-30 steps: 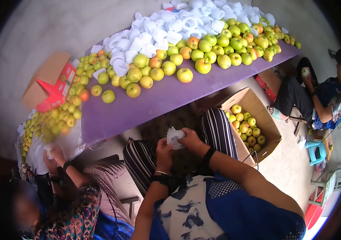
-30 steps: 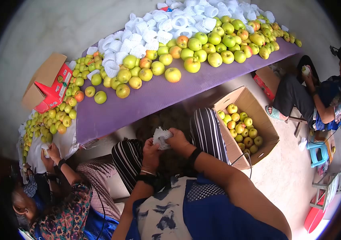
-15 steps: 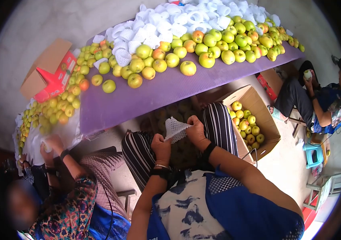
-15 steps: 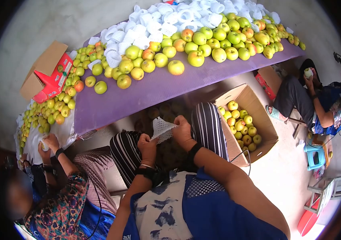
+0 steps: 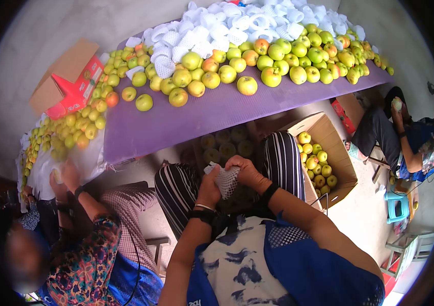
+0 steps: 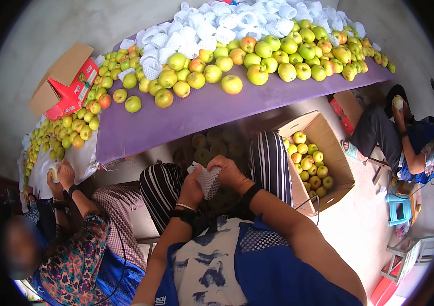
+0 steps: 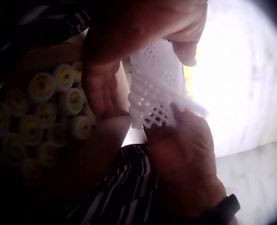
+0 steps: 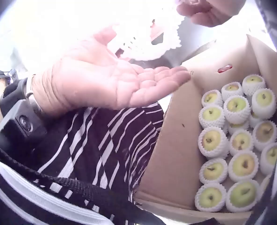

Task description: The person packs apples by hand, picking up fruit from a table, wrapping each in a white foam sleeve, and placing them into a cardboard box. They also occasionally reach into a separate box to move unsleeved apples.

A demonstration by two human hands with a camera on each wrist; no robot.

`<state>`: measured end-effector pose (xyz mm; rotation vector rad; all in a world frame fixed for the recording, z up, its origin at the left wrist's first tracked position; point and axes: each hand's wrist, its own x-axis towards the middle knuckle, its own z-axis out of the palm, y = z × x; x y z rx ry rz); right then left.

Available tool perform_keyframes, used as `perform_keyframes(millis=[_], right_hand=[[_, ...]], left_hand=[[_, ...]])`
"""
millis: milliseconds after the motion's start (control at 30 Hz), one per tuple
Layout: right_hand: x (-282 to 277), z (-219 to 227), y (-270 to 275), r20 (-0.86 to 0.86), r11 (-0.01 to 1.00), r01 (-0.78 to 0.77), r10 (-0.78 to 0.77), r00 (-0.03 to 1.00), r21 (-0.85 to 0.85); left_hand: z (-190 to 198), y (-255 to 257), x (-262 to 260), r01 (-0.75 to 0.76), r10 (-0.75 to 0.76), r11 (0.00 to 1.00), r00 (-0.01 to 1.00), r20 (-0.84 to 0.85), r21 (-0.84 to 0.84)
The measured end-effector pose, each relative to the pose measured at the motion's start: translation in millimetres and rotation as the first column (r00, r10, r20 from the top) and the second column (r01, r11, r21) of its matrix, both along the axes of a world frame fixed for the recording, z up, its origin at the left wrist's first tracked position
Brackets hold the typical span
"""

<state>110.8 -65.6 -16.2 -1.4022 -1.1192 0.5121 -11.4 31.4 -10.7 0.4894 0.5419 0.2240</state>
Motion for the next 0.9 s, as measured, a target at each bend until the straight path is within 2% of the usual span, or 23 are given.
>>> perform_keyframes(millis=[33,67,100,133,167,200,233,267,300,333,400,433,467,500,533,600,633,667,700,733,800,833,900], right_hand=[[0,10,-3,0.0,1.0,-0.006,0.006,1.0,-0.003],[1,20,-6,-0.367,0.985,-0.146,0.104,0.924,-0.089],[3,29,-7,-0.688,0.945,-0.304,0.143,0.711,-0.117],[6,34,-8,-0.69,0.944,-0.307,0.145,0.71,-0.118],[10,37,-8,-0.779,0.972,-0.225,0.092,0.621,-0.064],[11,39,-8,-0.856,0.991,-0.132,0.049,0.515,-0.023],[8,38,-8,-0.857,0.991,-0.129,0.047,0.514,-0.023],[4,37,-7,-0.804,0.971,-0.207,0.028,0.594,-0.119],[-1,37,-6,-0.742,0.936,-0.273,0.02,0.671,-0.221],[-9,30,-5,-0.74,0.937,-0.269,0.016,0.673,-0.224],[-25,17,-1,-0.598,0.896,-0.415,0.247,0.763,-0.158],[-25,16,0,-0.59,0.902,-0.401,0.238,0.771,-0.16],[-23,15,1,-0.586,0.785,-0.505,0.231,0.777,-0.359],[-23,15,2,-0.584,0.617,-0.577,0.222,0.78,-0.535],[-26,9,3,-0.581,0.628,-0.562,0.206,0.787,-0.539],[-35,-7,7,-0.299,0.77,-0.375,0.248,0.922,-0.517],[-37,-9,9,-0.297,0.777,-0.344,0.211,0.931,-0.528],[-38,-11,10,-0.089,0.764,-0.308,0.314,0.945,-0.568],[-38,-13,10,0.114,0.75,-0.264,0.411,0.905,-0.607],[-40,-7,10,0.111,0.752,-0.233,0.376,0.92,-0.617],[-46,3,9,0.153,0.611,-0.13,0.39,0.908,-0.781],[-46,1,7,0.153,0.611,-0.118,0.372,0.915,-0.783],[-47,1,9,0.193,0.688,-0.121,0.362,0.912,-0.716]], left_hand=[[2,1,-1,-0.107,0.107,0.993,0.994,-0.009,0.048],[4,2,-2,-0.21,0.213,0.973,0.977,-0.014,0.097],[2,4,-3,-0.213,0.216,0.972,0.976,-0.014,0.096],[0,6,-4,-0.214,0.226,0.956,0.973,-0.039,0.199],[-2,8,-5,-0.209,0.237,0.931,0.969,-0.062,0.3],[0,7,-4,-0.208,0.237,0.931,0.969,-0.065,0.3],[2,4,-1,-0.175,0.233,0.887,0.969,-0.087,0.427],[5,2,1,-0.136,0.23,0.828,0.967,-0.109,0.544],[6,0,2,-0.132,0.225,0.83,0.968,-0.108,0.542],[7,-1,3,-0.113,0.218,0.803,0.969,-0.113,0.585],[11,-2,7,-0.091,0.202,0.773,0.973,-0.108,0.628],[14,-3,6,-0.135,0.2,0.847,0.977,-0.072,0.514],[17,-5,5,-0.169,0.199,0.906,0.979,-0.038,0.387],[20,-5,4,-0.155,0.181,0.909,0.983,-0.031,0.386],[24,-4,3,-0.182,0.194,0.919,0.981,-0.001,0.349],[34,-6,2,-0.222,0.232,0.929,0.973,-0.001,0.295],[34,-6,2,-0.189,0.197,0.94,0.98,0.001,0.283],[32,-5,1,-0.204,0.21,0.935,0.978,0.013,0.29],[31,-6,1,-0.218,0.222,0.93,0.975,0.023,0.296],[32,-6,1,-0.182,0.183,0.942,0.983,0.023,0.284],[35,-8,-1,-0.228,0.233,0.928,0.972,0.021,0.293],[36,-12,-2,-0.211,0.214,0.933,0.977,0.021,0.291],[40,-13,-5,-0.222,0.208,0.934,0.975,0.079,0.28]])
